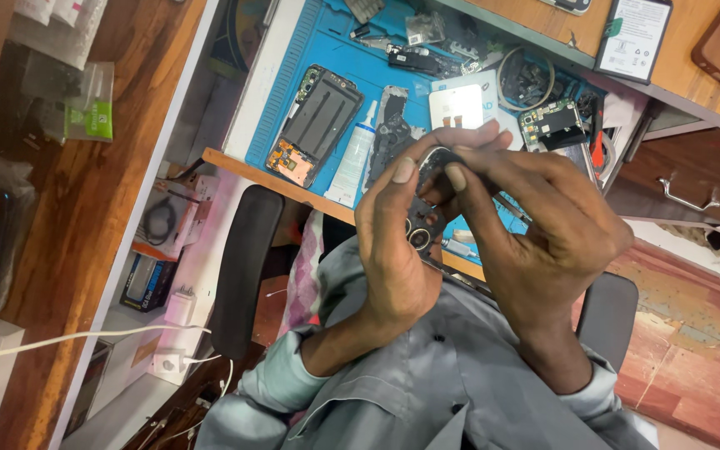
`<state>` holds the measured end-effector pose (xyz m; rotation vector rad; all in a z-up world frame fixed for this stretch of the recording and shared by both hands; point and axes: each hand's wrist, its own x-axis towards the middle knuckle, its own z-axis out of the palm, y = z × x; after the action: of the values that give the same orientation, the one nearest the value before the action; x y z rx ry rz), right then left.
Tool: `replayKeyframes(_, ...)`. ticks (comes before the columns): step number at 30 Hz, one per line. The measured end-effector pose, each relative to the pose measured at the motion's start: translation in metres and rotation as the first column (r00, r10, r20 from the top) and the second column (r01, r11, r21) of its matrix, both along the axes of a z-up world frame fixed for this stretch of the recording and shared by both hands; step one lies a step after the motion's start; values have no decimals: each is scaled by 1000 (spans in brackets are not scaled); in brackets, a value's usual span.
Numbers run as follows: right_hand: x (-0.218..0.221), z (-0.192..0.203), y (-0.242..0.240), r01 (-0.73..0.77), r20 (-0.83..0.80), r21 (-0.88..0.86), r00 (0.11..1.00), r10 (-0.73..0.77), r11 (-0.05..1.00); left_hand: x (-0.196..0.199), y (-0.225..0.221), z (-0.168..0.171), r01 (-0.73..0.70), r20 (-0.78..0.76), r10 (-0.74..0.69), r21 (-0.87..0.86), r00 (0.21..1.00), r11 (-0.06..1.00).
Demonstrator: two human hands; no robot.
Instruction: The person is repairing a smartphone. They use a blue electric screwdriver to remove screws from the back of the phone, then use a small metal tool to pry open the back cover. They then use their fingers to remove a small component from the back of the phone.
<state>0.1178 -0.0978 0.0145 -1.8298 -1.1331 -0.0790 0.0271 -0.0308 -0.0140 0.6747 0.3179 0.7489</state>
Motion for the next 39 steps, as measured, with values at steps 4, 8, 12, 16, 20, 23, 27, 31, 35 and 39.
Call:
replayKeyframes(4, -1, -9, 0, 14, -33, 78, 999, -12, 997, -3, -1, 3, 14, -2, -14, -3, 1000, 1000)
replayKeyframes(8, -3, -12, -3, -3, 3, 99, 1000, 3, 995, -1, -3, 1, 22, 39, -22, 1, 999, 1000)
replayKeyframes(12, -2, -11, -2, -2, 81, 56, 997, -3, 998, 0, -5, -2, -6, 14, 6, -31, 1000, 1000)
replayKeyframes(16, 3, -9, -1, -74, 125, 30, 990, 69, 997, 1, -10, -6, -59, -75, 56, -37, 996, 998)
replayKeyframes(20, 6, -10, -2, -89, 60, 5, 994, 89, 996, 4, -16, -9, -135, -168, 139, 36, 976, 990)
replayKeyframes(23, 8, -11, -4, -122, 61, -3, 991, 122, 993, 4, -18, -10, -142, -214, 143, 21, 966, 990)
replayKeyframes(27, 9, -10, -6, -155, -20, 6, 988, 155, 988, 7, -15, -5, -104, -45, 100, -109, 994, 989)
replayKeyframes(31, 5, -9, -7, -112, -360, 109, 922, 145, 988, 3, -12, 2, -39, 15, 42, -154, 999, 987)
replayKeyframes(35, -1, -11, -9, -66, -302, 103, 949, 95, 992, -1, -8, 5, -2, 49, 7, -98, 999, 995)
replayKeyframes(39, 0, -18, -10, -43, -81, 56, 996, 47, 998, -2, -11, 3, -12, 33, 13, -55, 999, 998)
